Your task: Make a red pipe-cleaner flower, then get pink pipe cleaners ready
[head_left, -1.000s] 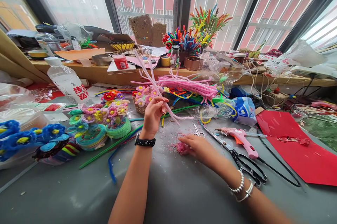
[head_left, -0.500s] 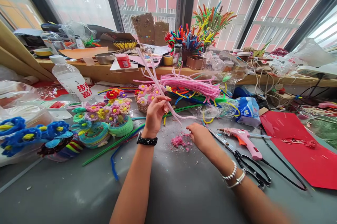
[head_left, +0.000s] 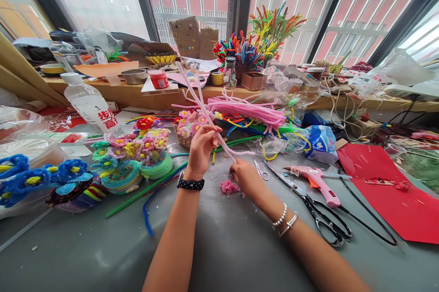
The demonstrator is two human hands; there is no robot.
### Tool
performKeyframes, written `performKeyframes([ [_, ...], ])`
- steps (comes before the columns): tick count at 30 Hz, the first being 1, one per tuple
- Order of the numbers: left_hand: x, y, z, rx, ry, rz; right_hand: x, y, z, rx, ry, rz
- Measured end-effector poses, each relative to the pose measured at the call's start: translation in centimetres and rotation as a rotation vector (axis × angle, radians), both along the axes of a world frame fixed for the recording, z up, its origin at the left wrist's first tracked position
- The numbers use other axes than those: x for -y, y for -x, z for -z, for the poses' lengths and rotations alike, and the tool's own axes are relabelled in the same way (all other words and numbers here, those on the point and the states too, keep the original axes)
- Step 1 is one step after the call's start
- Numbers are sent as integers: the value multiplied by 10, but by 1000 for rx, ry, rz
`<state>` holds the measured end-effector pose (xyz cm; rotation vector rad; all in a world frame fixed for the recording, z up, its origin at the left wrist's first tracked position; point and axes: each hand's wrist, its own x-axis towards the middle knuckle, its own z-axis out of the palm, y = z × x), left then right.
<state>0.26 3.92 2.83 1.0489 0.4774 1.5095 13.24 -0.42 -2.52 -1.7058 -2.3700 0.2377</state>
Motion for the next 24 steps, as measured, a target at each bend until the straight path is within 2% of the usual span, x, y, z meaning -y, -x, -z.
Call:
performKeyframes([
  [3,0,0,0,5,2,4,15,1,0,-9,17,-105],
  [6,-1,0,0,5,5,8,34,0,-4,38,4,3],
  [8,-1,0,0,8,6,9,43,-1,-8,112,51,65],
  [10,-1,0,0,12,6,10,50,-2,-11,133,84,40],
  [13,0,0,0,16,7,8,54,-8,-13,75,21,7],
  [15,0,0,-1,19,5,6,55,-13,-13,60,3,47],
  [17,0,0,-1,20,2,8,53,-16,-13,79,56,76],
  [20,0,0,0,19,-4,18,45,-13,-8,80,109,61],
  [24,-1,1,1,14,-9,16,24,-4,-4,-60,58,42],
])
